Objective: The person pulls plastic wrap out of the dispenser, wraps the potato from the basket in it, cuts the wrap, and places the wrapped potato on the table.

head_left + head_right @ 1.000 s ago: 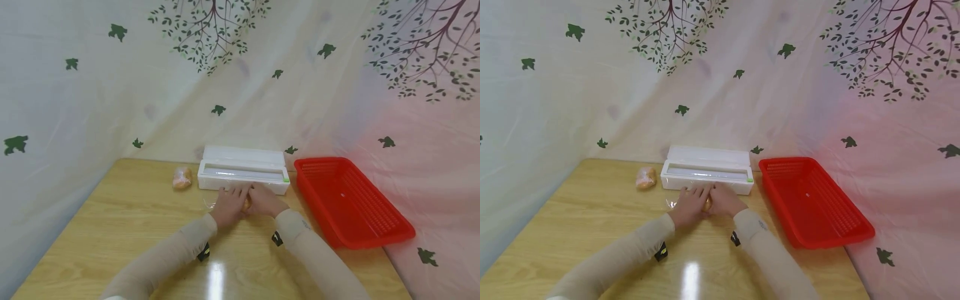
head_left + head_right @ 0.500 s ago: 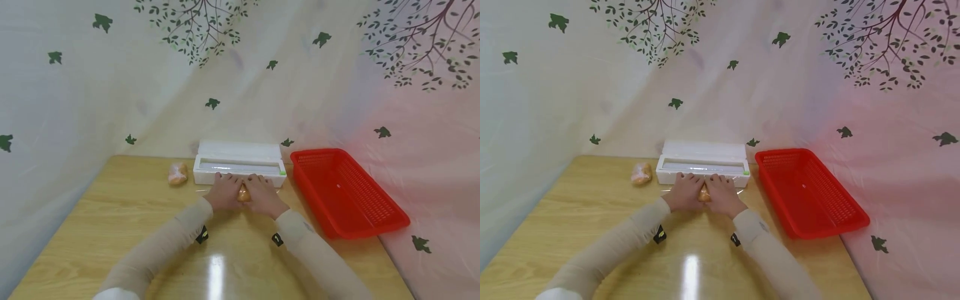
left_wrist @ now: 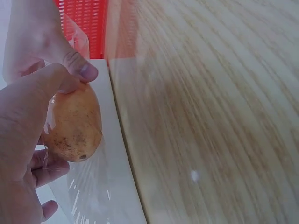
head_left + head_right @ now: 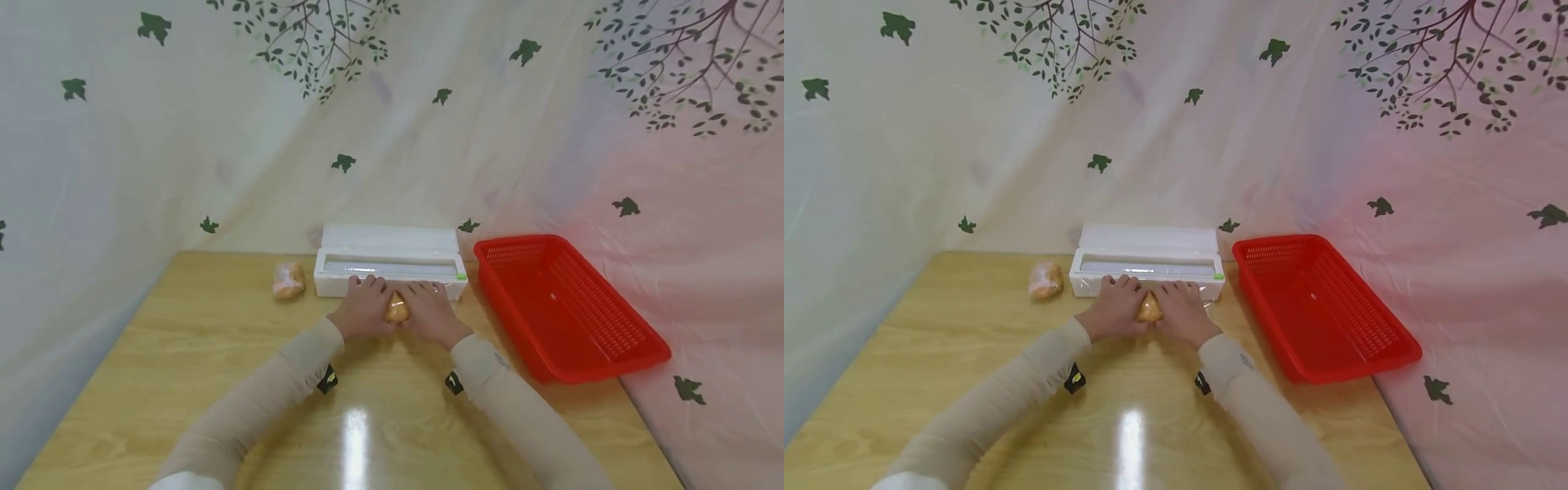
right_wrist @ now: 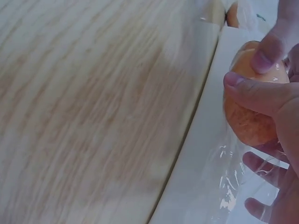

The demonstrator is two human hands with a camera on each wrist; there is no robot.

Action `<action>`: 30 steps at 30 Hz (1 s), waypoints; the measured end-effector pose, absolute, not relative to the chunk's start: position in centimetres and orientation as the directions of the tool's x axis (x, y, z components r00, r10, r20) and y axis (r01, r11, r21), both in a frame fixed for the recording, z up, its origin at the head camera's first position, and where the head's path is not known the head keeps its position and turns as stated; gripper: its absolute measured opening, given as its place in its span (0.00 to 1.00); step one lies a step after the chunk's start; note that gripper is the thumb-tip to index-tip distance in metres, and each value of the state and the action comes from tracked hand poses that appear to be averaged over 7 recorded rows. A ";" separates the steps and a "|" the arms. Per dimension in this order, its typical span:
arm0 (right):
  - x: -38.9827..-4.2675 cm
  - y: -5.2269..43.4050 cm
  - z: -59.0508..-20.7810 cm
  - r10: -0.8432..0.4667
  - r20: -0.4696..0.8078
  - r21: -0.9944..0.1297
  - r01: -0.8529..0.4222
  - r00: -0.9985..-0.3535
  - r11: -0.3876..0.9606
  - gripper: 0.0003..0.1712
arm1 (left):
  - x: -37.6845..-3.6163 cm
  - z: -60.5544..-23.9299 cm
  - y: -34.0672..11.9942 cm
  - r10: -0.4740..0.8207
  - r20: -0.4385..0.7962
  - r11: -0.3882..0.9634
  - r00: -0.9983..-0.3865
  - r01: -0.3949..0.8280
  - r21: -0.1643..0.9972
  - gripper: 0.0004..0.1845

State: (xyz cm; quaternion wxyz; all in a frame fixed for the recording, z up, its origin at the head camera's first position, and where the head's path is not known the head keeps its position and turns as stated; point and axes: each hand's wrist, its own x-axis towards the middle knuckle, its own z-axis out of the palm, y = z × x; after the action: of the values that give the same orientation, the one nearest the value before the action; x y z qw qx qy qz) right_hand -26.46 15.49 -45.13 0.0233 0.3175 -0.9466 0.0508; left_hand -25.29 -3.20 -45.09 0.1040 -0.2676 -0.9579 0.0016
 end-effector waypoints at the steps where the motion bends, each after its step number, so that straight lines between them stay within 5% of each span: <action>1: -26.6 15.5 -45.1 -0.599 0.079 -0.083 -0.604 -0.797 0.793 0.47 | -25.3 -45.1 -3.2 0.514 0.205 0.856 -0.833 0.513 -0.066 0.43; 12: -27.5 15.2 -44.9 -0.531 0.037 -0.137 -0.530 -0.847 0.837 0.44 | -26.1 -46.6 -2.8 0.523 0.336 0.851 -0.783 0.502 -0.153 0.37; 20: -27.3 14.8 -45.7 -0.523 0.111 -0.075 -0.532 -0.845 0.843 0.40 | -26.8 -45.5 -3.2 0.560 0.227 0.828 -0.797 0.546 -0.127 0.25; 30: -28.9 15.3 -45.5 -0.495 0.139 -0.283 -0.513 -0.858 0.810 0.35 | -27.6 -45.3 -3.4 0.508 0.262 0.847 -0.821 0.531 0.022 0.35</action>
State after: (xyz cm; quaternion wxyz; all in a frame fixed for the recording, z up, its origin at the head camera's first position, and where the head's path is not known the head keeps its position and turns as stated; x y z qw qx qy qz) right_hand -28.86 15.29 -45.50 0.0295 0.2651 -0.9509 0.1571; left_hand -27.63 -3.41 -45.28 0.1240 -0.2727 -0.9529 -0.0469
